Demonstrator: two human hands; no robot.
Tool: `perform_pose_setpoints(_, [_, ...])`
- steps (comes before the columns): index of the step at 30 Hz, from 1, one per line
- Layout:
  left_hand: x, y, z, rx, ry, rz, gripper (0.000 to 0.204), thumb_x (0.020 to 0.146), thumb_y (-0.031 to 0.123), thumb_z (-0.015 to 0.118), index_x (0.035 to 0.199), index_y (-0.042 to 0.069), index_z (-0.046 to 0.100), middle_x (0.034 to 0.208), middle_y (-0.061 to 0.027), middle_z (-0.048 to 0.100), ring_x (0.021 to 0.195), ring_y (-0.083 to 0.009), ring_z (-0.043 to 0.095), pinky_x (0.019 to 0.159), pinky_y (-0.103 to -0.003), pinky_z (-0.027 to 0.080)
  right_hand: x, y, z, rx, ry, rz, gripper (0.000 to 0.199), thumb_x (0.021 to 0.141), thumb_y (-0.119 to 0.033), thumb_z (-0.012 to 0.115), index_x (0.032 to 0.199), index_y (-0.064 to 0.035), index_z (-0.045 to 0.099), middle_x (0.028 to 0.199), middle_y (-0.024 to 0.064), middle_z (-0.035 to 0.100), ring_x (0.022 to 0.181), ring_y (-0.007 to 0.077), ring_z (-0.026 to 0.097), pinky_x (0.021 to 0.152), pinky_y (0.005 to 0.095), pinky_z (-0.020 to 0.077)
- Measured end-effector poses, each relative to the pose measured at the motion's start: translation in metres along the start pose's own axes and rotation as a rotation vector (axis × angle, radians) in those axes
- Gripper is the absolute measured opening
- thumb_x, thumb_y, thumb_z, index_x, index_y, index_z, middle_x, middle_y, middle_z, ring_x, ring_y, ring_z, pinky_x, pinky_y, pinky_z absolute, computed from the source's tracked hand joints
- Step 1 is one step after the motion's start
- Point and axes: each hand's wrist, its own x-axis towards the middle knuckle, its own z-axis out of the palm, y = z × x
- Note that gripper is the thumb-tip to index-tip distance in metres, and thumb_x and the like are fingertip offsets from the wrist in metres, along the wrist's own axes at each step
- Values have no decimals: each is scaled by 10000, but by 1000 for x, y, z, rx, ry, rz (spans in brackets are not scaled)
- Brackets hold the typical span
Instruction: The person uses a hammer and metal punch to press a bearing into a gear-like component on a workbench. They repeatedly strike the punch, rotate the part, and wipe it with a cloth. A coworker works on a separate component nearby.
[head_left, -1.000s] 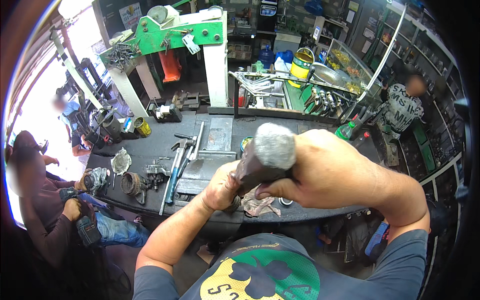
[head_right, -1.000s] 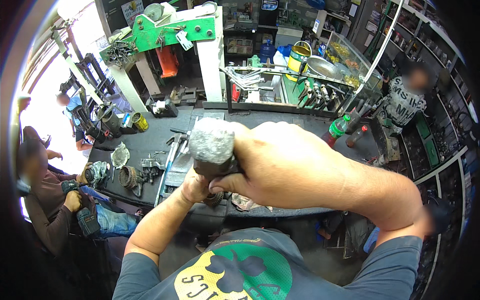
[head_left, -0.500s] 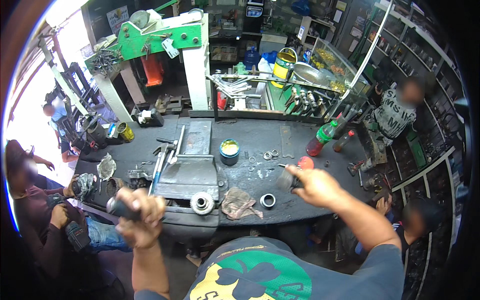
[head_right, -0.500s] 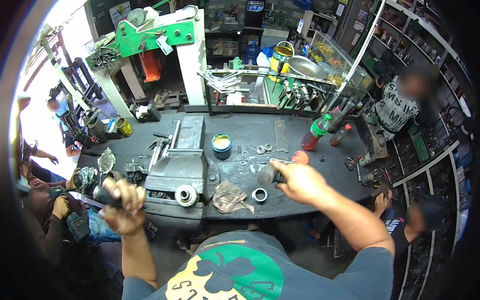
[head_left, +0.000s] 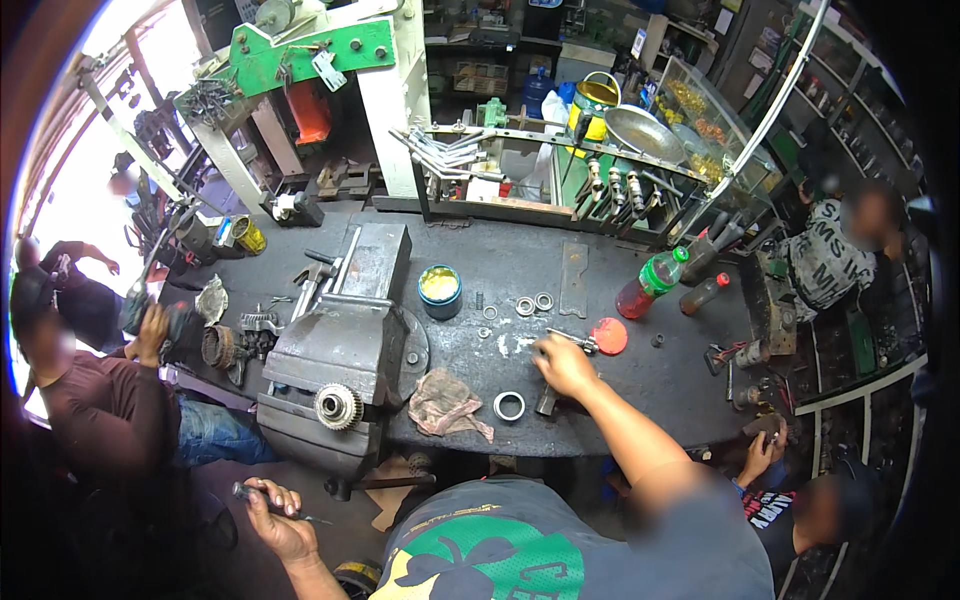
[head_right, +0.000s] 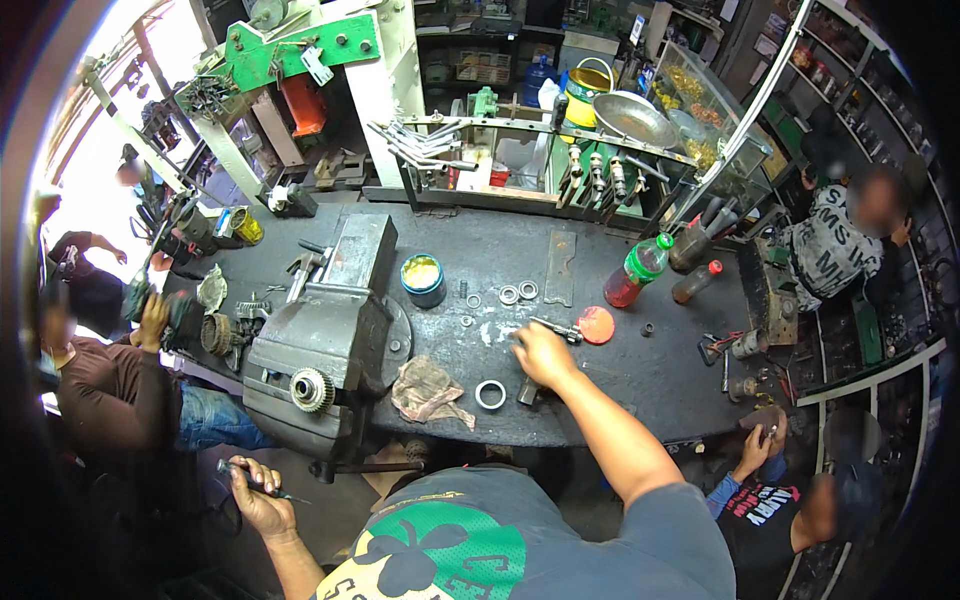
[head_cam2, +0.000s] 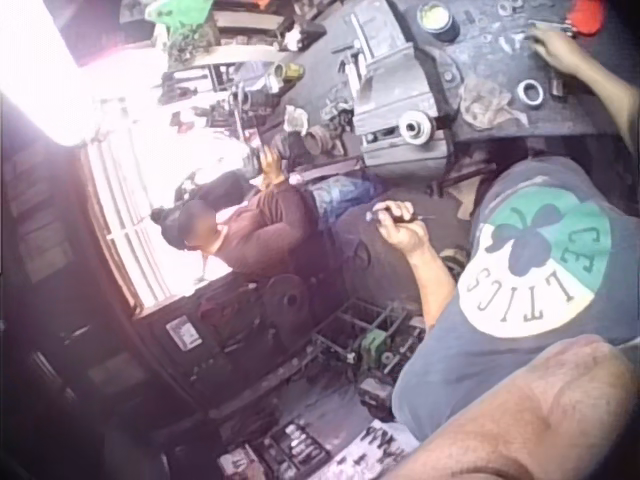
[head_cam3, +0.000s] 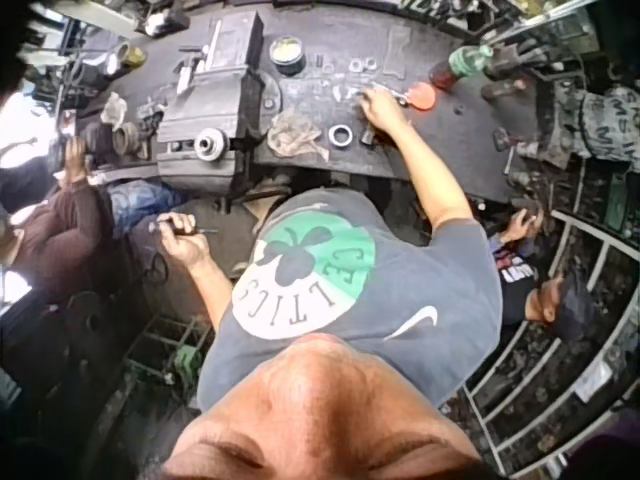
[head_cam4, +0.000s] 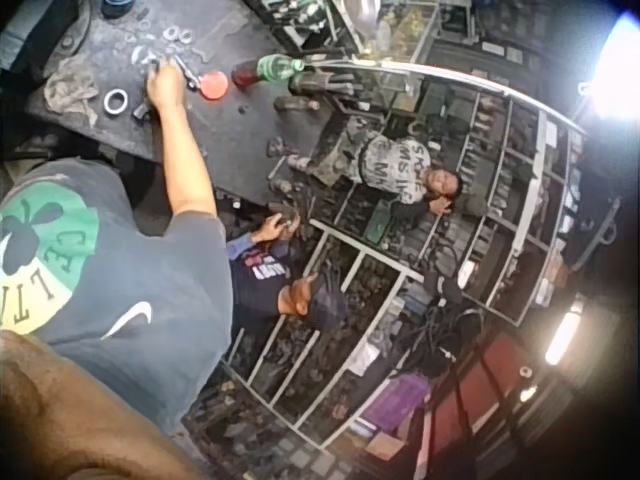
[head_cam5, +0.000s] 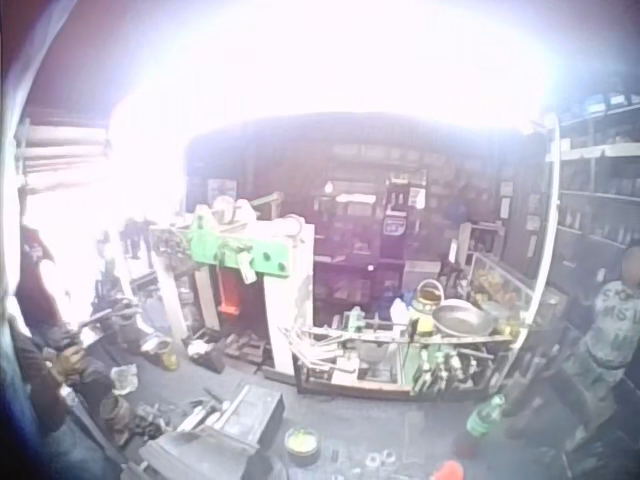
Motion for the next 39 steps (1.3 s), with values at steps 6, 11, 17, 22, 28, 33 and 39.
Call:
perform_pose_setpoints(6, [-31, 6, 51, 176, 68, 77, 169, 1129, 256, 704, 1175, 111, 629, 839, 21, 530, 655, -66, 467, 601, -246, 426, 110, -16, 62, 30, 30, 57, 350, 1001, -177, 763, 1348, -149, 794, 1248, 191, 694, 1171, 442, 715, 1001, 533, 584])
perform_pose_setpoints(11, [-58, 14, 38, 289, 193, 108, 181, 1115, 226, 721, 1170, 95, 607, 805, 25, 506, 680, -64, 476, 585, -244, 432, 121, -9, 85, 24, 125, 83, 293, 1003, -145, 720, 1283, -156, 807, 1280, 193, 679, 1166, 439, 721, 1015, 502, 584])
perform_pose_setpoints(17, [-59, 17, 16, 294, 303, 68, 177, 1121, 202, 706, 1198, 95, 588, 828, 18, 505, 687, -66, 477, 594, -242, 437, 72, -62, 39, 1042, 52, 101, 177, 1019, -47, 776, 1174, 29, 742, 1233, 125, 778, 1051, 206, 734, 980, 369, 604])
perform_pose_setpoints(22, [-10, 3, 14, 239, 181, 23, 166, 1116, 156, 707, 1218, 103, 587, 857, 17, 522, 703, -65, 486, 597, -244, 435, -5, -139, -8, 1465, -41, 33, 496, 1042, -56, 790, 1492, 28, 600, 1388, 141, 717, 1224, 213, 721, 1093, 384, 590])
perform_pose_setpoints(28, [50, -16, 40, 248, -64, -47, 165, 1095, 139, 740, 1189, 106, 608, 885, 27, 556, 693, -61, 504, 601, -241, 448, -40, -175, -9, 1488, -63, 15, 502, 1083, -77, 742, 1564, -46, 601, 1404, 120, 708, 1212, 239, 733, 1099, 428, 586])
perform_pose_setpoints(33, [72, -11, 61, 486, -163, -109, 230, 1017, 173, 821, 1108, 57, 645, 837, 28, 612, 689, -60, 557, 623, -246, 482, -56, -208, -21, 1429, -36, -91, 461, 1058, -12, 758, 1492, -24, 601, 1424, 117, 698, 1231, 225, 730, 1098, 390, 586])
perform_pose_setpoints(39, [44, 18, 84, 541, -465, -177, 304, 919, 92, 895, 1159, 5, 731, 994, -50, 793, 902, -116, 724, 841, -309, 611, -75, -262, -30, 1383, -52, -104, 479, 1028, 85, 727, 1486, 14, 605, 1425, 145, 694, 1262, 216, 723, 1116, 380, 591])
